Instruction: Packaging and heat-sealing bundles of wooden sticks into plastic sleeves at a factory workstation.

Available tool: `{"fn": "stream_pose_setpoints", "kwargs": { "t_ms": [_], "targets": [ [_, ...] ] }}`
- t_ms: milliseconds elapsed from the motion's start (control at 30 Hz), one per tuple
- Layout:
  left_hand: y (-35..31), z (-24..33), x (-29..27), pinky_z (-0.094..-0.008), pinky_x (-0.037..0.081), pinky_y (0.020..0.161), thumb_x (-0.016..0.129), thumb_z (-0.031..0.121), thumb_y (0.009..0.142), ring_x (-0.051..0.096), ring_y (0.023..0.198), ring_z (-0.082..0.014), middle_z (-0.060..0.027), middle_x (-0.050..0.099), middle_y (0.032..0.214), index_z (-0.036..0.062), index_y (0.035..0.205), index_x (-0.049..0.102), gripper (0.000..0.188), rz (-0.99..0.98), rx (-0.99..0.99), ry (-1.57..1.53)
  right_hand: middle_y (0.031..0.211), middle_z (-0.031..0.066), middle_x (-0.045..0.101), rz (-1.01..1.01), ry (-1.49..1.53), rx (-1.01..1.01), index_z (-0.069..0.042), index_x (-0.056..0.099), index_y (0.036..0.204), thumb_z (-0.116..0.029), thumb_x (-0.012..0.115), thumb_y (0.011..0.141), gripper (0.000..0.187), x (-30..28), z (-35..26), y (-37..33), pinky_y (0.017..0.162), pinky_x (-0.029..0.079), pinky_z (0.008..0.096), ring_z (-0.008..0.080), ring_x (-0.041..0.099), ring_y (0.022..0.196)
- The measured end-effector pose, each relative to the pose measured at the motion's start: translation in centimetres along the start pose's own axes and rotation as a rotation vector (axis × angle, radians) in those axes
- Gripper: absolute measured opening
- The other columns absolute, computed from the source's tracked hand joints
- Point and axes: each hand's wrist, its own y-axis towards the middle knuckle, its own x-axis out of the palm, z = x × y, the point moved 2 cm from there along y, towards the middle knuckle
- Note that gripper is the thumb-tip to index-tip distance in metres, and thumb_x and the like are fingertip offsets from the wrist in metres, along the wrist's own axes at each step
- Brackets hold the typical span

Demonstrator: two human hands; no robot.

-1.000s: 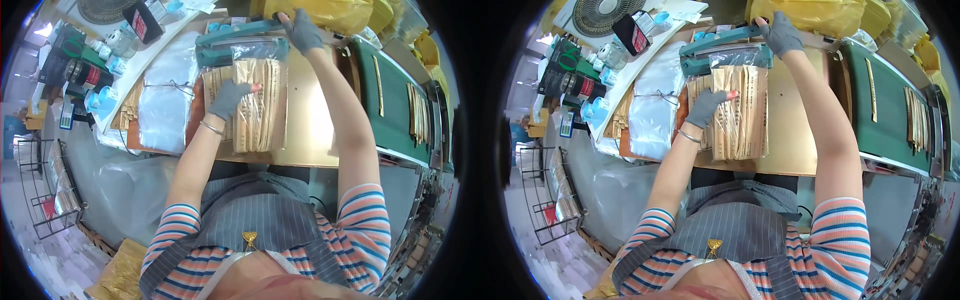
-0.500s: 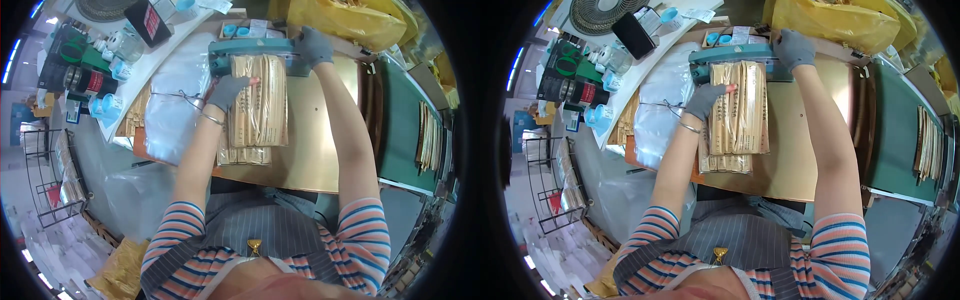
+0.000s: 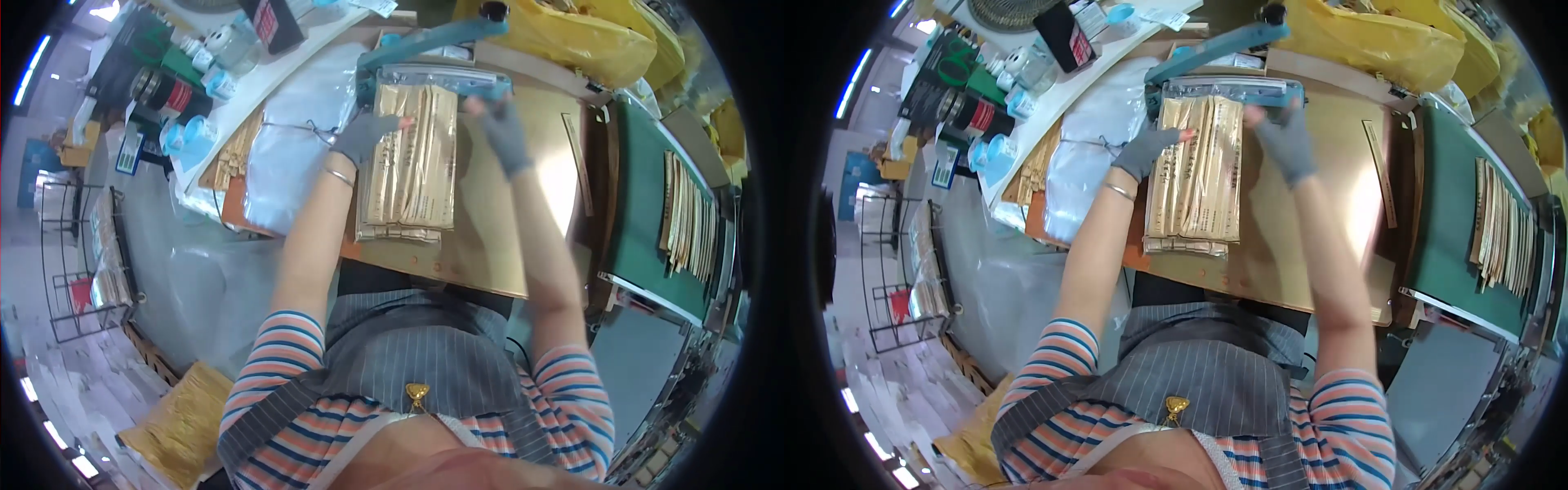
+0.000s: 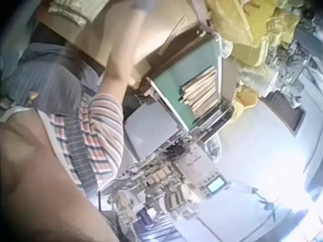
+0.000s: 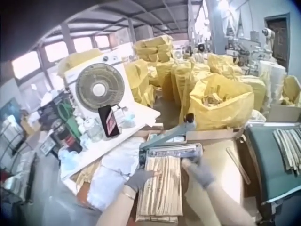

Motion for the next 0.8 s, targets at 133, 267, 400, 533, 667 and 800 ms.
{"fn": "stream_pose_setpoints", "kwargs": {
  "t_ms": [133,267,400,533,667,800],
  "targets": [
    [-4.7,-4.3,0.4,-0.0321,0.045,0.089,0.073,0.038,0.076,0.059,0.101,-0.0214,-0.0134,0.061,0.113,-0.0054,0.130,0.042,0.076,0.592,0.011,0.637,0.109,0.0180,0.060,0.093,-0.582,0.055,0.010,0.036,0.128,-0.039,0.079,0.067,0.090,4.4,7.2,-7.9,0.080,0.050,0.0315,0.0228,0.062,0.090],
    [-10.8,-5.9,-1.5,-0.0285,0.046,0.087,0.069,0.036,0.081,0.057,0.100,-0.0188,-0.0113,0.059,0.116,-0.0038,0.127,0.048,0.064,0.347,0.046,-0.163,0.076,0.0008,0.060,-0.511,-0.128,0.760,-0.002,0.062,0.101,-0.033,0.078,0.071,0.046,8.6,2.3,-9.8,0.051,0.037,0.0228,0.0075,0.047,0.059],
    [-16.5,-7.4,-2.0,-0.0279,0.043,0.089,0.071,0.034,0.080,0.056,0.101,-0.0172,-0.0105,0.059,0.114,-0.0016,0.123,0.052,0.059,0.297,0.012,-0.215,0.122,0.0144,0.054,-0.432,0.397,0.682,0.002,0.041,0.130,-0.020,0.069,0.077,0.064,11.1,2.2,-17.4,0.094,0.046,0.0362,0.0242,0.054,0.112],
    [-30.6,2.6,-6.7,-0.0293,0.042,0.088,0.067,0.041,0.080,0.055,0.100,-0.0201,-0.0090,0.062,0.099,-0.0036,0.112,0.059,0.055,0.615,0.011,0.028,0.117,0.0133,0.057,-0.573,0.415,0.711,0.002,0.045,0.127,-0.023,0.069,0.076,0.062,20.7,-3.0,-18.1,0.089,0.048,0.0351,0.0239,0.058,0.104],
    [-45.0,1.4,-14.5,-0.0335,0.046,0.076,0.064,0.019,0.083,0.057,0.094,-0.0212,-0.0082,0.061,0.094,0.0074,0.113,0.057,0.033,0.939,-0.154,0.565,0.103,0.0117,0.063,-1.000,0.283,0.482,0.003,0.054,0.117,-0.020,0.068,0.075,0.050,32.4,-9.5,-14.7,0.085,0.050,0.0334,0.0191,0.061,0.097],
    [-57.6,-6.6,-18.2,-0.0375,0.046,0.057,0.065,0.026,0.080,0.061,0.066,-0.0245,-0.0061,0.056,0.065,0.0084,0.086,0.063,0.018,1.052,-0.754,1.313,0.103,0.0138,0.065,-1.198,0.231,-0.012,-0.001,0.058,0.112,-0.030,0.066,0.077,0.046,44.5,-14.5,-18.8,0.081,0.050,0.0350,0.0273,0.063,0.093]
  ]
}}
